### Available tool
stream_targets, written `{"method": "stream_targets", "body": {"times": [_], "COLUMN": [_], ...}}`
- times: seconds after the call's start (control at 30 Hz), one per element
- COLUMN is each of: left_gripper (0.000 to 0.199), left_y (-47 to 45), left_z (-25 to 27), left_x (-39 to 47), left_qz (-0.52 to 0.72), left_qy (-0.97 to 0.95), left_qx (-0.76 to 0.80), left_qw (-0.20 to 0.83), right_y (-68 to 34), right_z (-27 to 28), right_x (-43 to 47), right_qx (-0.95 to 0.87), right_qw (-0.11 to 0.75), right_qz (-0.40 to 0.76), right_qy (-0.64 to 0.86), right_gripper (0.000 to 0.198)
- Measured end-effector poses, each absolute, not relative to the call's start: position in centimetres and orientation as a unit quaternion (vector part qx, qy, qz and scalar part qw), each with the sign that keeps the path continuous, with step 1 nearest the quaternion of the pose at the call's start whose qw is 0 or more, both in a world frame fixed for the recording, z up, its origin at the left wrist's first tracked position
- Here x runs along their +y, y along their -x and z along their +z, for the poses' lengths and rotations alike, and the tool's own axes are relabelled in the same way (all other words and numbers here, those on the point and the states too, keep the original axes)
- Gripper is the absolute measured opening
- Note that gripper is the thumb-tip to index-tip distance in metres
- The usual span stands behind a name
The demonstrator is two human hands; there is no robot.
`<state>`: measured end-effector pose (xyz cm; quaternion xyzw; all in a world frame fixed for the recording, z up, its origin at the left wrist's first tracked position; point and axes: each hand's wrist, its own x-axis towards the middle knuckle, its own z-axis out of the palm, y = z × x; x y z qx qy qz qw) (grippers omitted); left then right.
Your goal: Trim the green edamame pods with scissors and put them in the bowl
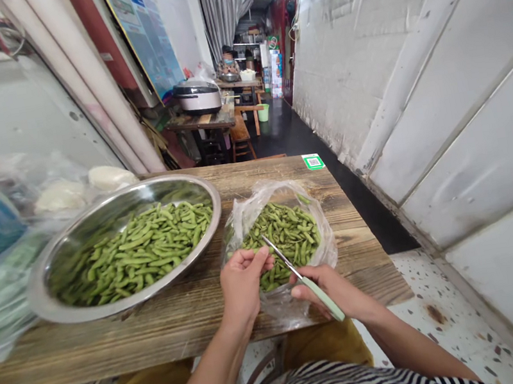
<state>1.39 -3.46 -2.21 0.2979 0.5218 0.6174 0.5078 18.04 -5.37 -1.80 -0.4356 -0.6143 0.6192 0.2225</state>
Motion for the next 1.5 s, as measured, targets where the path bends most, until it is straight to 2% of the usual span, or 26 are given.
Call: {"method": "stream_targets", "body": {"times": [0.07,0.13,0.17,0.23,0.3,0.37,0.4,0.47,0.57,0.7,0.77,0.87,1.03,1.23,1.5], "left_gripper": [0.029,0.026,0.025,0.027,0.028,0.032,0.029,0.015,0.016,0.008,0.009,0.011,0.012,0.015,0.02], "left_y": [-1.1,0.4,1.6,4.6,7.2,8.1,7.7,5.8,1.9,-0.1,0.2,0.7,0.5,0.4,0.4], "left_z": [-2.1,-1.5,-1.1,0.1,1.4,2.0,2.0,1.2,-1.1,-3.0,-3.0,-2.7,-2.3,-2.1,-2.6], "left_x": [-3.4,-3.1,-3.0,-2.6,-2.4,-2.5,-2.7,-3.1,-4.0,-4.4,-4.1,-3.6,-3.3,-3.5,-3.5], "left_qz": [0.618,0.638,0.654,0.669,0.618,0.527,0.485,0.406,0.261,0.179,0.201,0.299,0.45,0.477,0.463], "left_qy": [-0.299,-0.308,-0.317,-0.367,-0.442,-0.522,-0.559,-0.642,-0.756,-0.792,-0.789,-0.723,-0.54,-0.502,-0.514], "left_qx": [0.525,0.546,0.566,0.624,0.651,0.66,0.66,0.644,0.6,0.582,0.573,0.588,0.622,0.626,0.634], "left_qw": [0.503,0.448,0.389,0.167,-0.016,-0.116,-0.13,-0.09,0.025,0.05,0.09,0.204,0.346,0.36,0.347], "right_y": [-17.8,-17.6,-17.6,-17.8,-18.1,-18.4,-18.5,-18.5,-18.4,-18.7,-19.0,-19.3,-19.5,-19.4,-19.3], "right_z": [-2.1,-2.3,-2.4,-2.5,-2.8,-3.1,-3.2,-3.2,-2.7,-2.5,-2.8,-2.9,-2.0,-1.8,-2.0], "right_x": [-5.3,-5.1,-5.0,-4.7,-4.4,-4.3,-4.2,-4.3,-4.6,-4.8,-4.9,-4.9,-4.9,-5.0,-5.0], "right_qx": [-0.585,-0.561,-0.55,-0.535,-0.529,-0.53,-0.53,-0.531,-0.536,-0.551,-0.554,-0.584,-0.709,-0.735,-0.739], "right_qw": [0.237,0.263,0.279,0.299,0.302,0.303,0.304,0.309,0.31,0.299,0.285,0.251,0.232,0.201,0.205], "right_qz": [0.642,0.649,0.647,0.641,0.64,0.638,0.636,0.631,0.625,0.618,0.626,0.618,0.498,0.475,0.475], "right_qy": [0.435,0.441,0.448,0.462,0.469,0.47,0.471,0.473,0.475,0.473,0.468,0.462,0.442,0.44,0.432], "right_gripper": [0.042,0.043,0.045,0.047,0.048,0.048,0.048,0.048,0.05,0.05,0.051,0.051,0.046,0.046,0.044]}}
